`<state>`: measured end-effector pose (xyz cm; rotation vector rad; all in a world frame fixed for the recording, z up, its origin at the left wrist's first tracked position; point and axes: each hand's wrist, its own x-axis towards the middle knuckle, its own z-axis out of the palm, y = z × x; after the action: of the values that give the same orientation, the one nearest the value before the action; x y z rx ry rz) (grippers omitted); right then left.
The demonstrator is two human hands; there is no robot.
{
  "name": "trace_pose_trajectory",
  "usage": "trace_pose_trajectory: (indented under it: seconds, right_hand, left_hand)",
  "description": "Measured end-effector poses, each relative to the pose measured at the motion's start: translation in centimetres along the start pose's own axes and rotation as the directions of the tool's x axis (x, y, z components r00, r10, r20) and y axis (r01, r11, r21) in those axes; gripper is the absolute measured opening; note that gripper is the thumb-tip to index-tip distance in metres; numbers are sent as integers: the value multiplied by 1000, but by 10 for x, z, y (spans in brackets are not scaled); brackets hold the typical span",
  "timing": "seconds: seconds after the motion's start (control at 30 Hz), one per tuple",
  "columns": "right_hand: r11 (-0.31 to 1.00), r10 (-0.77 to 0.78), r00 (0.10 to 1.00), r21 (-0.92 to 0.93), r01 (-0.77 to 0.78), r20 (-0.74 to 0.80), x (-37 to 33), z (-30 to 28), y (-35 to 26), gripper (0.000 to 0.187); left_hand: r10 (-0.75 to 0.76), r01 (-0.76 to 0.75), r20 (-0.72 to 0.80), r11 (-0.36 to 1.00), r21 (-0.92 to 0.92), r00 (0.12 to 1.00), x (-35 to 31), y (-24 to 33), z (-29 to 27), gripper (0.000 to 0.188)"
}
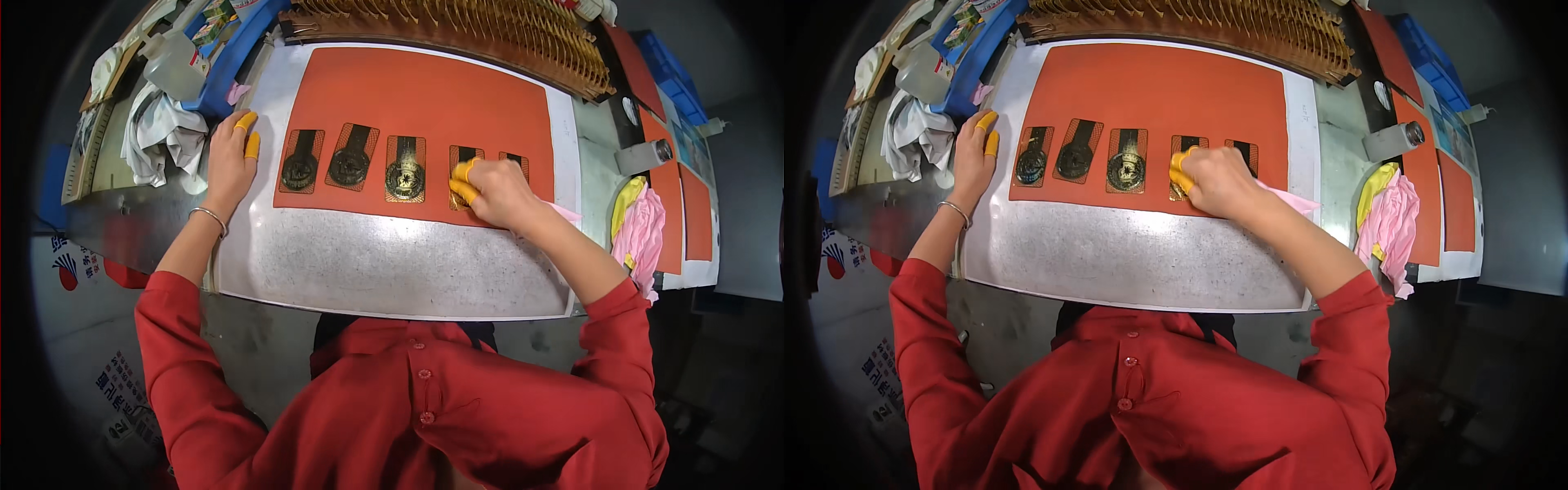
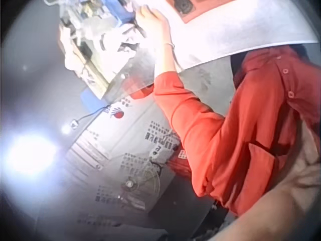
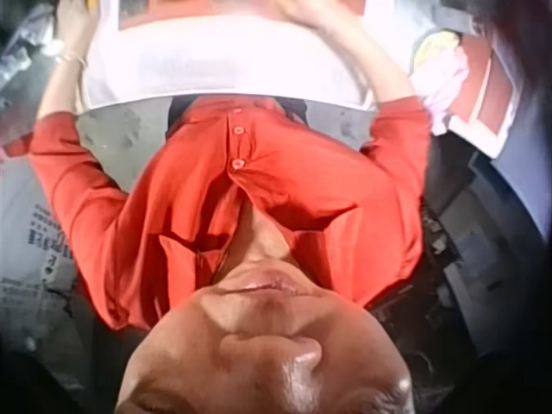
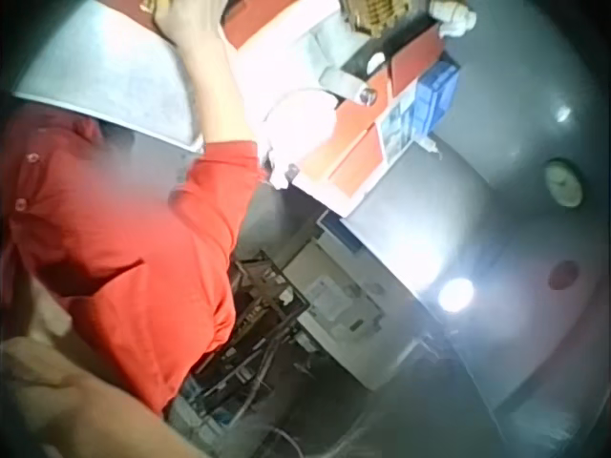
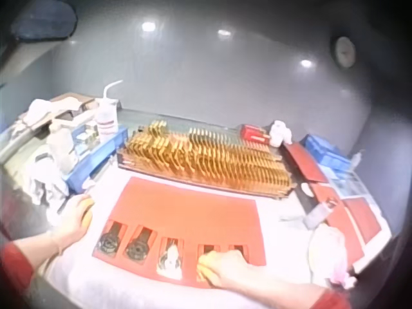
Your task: The person cleans a row of gold medals placed on a red mat using a yellow cloth and a liquid from a squeeze bottle. They apply the liquid to the cloth and wipe each medal individually, then move the cleaned medals to a wooden rack.
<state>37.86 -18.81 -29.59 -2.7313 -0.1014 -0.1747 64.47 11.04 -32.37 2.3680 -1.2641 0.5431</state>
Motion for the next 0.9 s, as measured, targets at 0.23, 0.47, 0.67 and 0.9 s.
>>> trace_pose_trajectory:
  seconds: [0.23, 0.47, 0.67, 0.9]
  right_hand:
    - [991, -131, 990, -46, 129, -53, -11, 5, 2, 9]
    - [991, -129, 991, -31, 130, 47, -23, 3, -2, 5]
    - [987, -159, 983, -24, 162, 87, -21, 2, 8, 6]
    - [988, -145, 988, 55, 142, 57, -2, -2, 15, 3]
  left_hand:
    - [12, -12, -3, 1000, 21, 1000, -1, -5, 2, 26]
    - [6, -5, -2, 1000, 21, 1000, -3, -6, 1, 27]
    - [-4, 4, -6, 1000, -2, 1000, -5, -5, 3, 25]
    - [27, -26, -25, 999, 42, 999, -6, -12, 3, 27]
